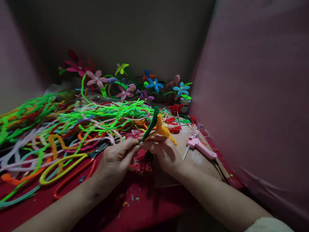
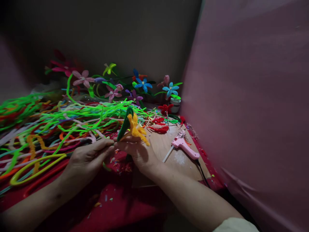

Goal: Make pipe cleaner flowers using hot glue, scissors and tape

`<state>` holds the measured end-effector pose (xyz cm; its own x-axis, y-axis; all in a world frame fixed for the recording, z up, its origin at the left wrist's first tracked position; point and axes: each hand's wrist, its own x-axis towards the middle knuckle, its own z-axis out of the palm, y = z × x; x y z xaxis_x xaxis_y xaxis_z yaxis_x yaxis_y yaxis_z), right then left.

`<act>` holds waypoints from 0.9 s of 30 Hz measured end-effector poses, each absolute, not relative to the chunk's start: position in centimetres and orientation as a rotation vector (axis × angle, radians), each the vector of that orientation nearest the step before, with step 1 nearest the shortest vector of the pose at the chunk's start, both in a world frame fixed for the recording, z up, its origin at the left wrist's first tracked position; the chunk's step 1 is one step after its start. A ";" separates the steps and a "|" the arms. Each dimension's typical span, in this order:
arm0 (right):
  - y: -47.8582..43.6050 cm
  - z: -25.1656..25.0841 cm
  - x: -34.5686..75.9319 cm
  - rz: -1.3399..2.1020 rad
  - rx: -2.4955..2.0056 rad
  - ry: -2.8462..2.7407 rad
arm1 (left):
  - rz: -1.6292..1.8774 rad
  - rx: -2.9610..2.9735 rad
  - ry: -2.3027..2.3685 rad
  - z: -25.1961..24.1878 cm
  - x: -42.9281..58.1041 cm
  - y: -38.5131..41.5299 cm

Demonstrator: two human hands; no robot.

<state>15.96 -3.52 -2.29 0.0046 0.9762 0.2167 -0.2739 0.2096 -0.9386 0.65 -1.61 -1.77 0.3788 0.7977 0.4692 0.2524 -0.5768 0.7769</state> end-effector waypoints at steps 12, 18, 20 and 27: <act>-3.6 -1.5 16.8 1.500 -0.672 -1.266 | 0.478 0.999 0.360 -1.4 0.2 -1.0; -3.4 -1.7 16.8 1.397 -0.706 -1.179 | 0.466 1.109 0.448 -1.8 0.4 -0.3; -3.3 -2.0 16.5 1.317 -0.740 -1.095 | 0.641 1.384 0.661 -1.4 0.6 -0.5; -3.4 -2.1 15.7 1.190 -0.893 -1.068 | 1.118 2.139 1.003 -2.1 0.9 -1.5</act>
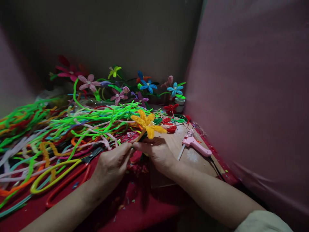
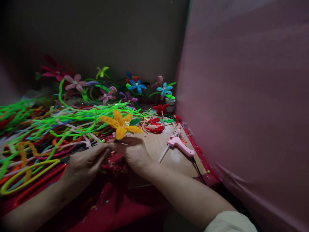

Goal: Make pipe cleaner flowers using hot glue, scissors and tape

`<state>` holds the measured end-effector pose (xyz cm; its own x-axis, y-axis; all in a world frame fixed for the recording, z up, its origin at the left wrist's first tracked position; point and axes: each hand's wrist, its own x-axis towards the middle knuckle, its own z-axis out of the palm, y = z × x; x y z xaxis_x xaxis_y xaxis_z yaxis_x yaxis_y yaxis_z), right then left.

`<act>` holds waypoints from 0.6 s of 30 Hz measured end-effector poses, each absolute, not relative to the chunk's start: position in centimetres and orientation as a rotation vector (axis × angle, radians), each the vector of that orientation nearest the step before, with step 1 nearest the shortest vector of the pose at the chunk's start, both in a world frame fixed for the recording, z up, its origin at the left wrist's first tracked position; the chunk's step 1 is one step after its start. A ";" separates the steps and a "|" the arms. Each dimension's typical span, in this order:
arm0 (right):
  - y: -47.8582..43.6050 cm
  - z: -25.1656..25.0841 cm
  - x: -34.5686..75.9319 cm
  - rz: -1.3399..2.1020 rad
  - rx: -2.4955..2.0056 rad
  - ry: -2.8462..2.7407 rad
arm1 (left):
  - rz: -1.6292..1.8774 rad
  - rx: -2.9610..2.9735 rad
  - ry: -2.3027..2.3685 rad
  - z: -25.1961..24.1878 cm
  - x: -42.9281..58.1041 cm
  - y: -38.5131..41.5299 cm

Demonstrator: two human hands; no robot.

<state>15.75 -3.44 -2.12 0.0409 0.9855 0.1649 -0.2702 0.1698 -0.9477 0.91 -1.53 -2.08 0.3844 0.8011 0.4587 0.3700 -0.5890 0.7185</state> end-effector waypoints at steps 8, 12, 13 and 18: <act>-4.2 -0.9 16.2 1.442 -0.697 -1.203 | 0.754 1.346 0.721 -0.7 1.5 -1.9; -3.7 -1.5 17.0 1.372 -0.730 -1.237 | 0.632 1.024 0.534 -1.1 1.3 -1.9; -3.5 -1.6 17.2 1.375 -0.728 -1.253 | 0.601 0.977 0.480 -1.4 1.3 -1.8; -3.3 -1.9 17.0 1.410 -0.626 -1.335 | 0.440 0.853 0.241 -2.2 1.0 -1.5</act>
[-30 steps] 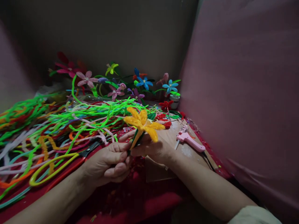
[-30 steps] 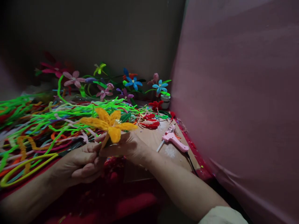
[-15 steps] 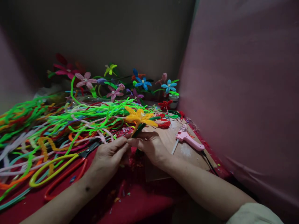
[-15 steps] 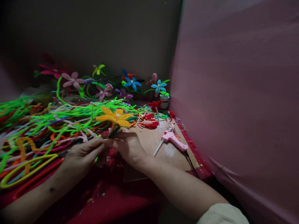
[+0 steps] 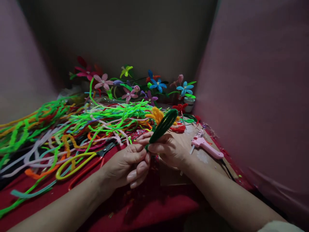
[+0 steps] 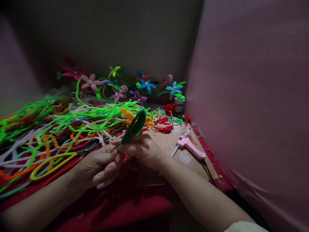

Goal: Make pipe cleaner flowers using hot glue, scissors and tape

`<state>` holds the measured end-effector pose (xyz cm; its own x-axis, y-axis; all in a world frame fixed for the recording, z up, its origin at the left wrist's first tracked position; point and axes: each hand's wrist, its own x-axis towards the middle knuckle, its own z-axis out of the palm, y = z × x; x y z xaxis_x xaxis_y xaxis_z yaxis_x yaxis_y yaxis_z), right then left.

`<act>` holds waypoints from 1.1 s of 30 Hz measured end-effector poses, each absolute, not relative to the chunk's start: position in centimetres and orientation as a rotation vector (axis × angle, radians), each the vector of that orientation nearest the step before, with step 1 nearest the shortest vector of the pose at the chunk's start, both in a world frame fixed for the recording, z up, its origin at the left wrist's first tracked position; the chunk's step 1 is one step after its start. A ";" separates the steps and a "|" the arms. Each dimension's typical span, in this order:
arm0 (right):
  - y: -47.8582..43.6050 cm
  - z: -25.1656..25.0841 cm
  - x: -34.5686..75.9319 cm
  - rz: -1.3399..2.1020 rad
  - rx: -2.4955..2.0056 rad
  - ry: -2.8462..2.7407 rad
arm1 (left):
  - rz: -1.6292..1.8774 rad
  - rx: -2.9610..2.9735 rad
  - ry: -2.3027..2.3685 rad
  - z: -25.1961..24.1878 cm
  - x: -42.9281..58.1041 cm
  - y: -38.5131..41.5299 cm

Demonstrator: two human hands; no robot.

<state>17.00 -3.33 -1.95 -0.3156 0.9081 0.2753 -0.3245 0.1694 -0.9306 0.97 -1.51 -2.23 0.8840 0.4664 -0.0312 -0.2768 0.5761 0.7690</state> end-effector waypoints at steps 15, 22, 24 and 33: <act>-3.7 -1.9 16.3 1.251 -0.821 -1.269 | 0.842 1.703 0.855 -0.3 1.2 -2.4; -3.7 -1.4 16.7 1.347 -0.798 -1.268 | 0.755 1.290 0.697 -0.1 1.1 -2.1; -3.6 -1.3 16.7 1.332 -0.752 -1.283 | 0.719 1.185 0.639 -0.4 1.0 -2.0; -3.6 -2.0 16.6 1.490 -0.669 -1.188 | 0.467 0.962 0.275 -1.2 0.8 -1.4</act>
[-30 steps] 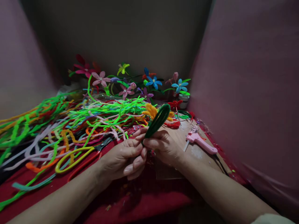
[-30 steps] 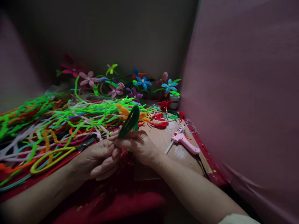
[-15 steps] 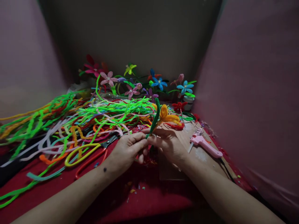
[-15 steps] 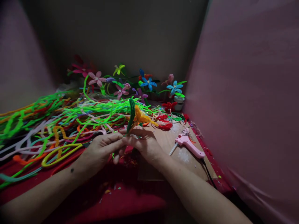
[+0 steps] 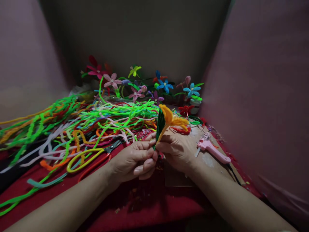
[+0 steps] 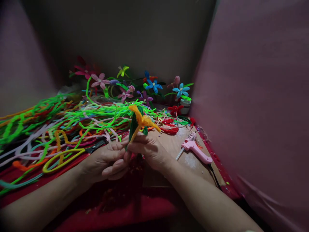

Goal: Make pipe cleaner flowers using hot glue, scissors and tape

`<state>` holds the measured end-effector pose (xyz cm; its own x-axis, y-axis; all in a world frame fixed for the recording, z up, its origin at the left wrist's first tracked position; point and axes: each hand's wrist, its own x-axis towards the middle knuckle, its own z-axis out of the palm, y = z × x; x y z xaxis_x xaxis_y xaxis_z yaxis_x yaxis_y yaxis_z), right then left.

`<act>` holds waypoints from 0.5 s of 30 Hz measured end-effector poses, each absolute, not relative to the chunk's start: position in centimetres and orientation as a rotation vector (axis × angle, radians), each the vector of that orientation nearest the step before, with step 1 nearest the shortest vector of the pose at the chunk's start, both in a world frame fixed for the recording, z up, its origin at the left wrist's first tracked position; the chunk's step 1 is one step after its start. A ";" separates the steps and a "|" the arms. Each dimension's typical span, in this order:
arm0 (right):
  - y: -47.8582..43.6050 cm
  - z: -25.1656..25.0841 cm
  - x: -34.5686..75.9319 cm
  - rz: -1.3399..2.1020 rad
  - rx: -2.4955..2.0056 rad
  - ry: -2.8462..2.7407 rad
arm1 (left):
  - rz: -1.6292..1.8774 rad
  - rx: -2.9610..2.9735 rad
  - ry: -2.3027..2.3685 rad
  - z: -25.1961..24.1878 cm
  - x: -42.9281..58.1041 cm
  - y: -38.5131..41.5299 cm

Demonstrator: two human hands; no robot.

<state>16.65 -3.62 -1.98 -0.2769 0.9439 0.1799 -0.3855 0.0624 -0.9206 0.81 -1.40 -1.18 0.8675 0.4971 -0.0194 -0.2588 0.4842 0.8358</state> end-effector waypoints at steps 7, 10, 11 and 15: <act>-3.8 -1.6 16.1 1.246 -0.803 -1.065 | 1.063 1.960 0.867 -0.8 0.9 -2.3; -3.9 -1.4 15.9 1.216 -0.870 -1.102 | 1.093 2.068 0.924 -1.2 0.9 -2.3; -4.0 -1.3 15.9 1.227 -0.864 -1.120 | 1.048 2.028 0.930 -1.2 0.9 -2.3; -4.0 -1.4 16.2 1.301 -0.767 -1.182 | 0.922 1.779 0.884 -0.3 1.0 -2.3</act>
<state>16.15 -4.00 -1.41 -0.1263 0.9682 0.2160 -0.3075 0.1688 -0.9364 0.97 -2.28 -0.30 0.4621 0.8611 0.2121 0.1753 -0.3232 0.9300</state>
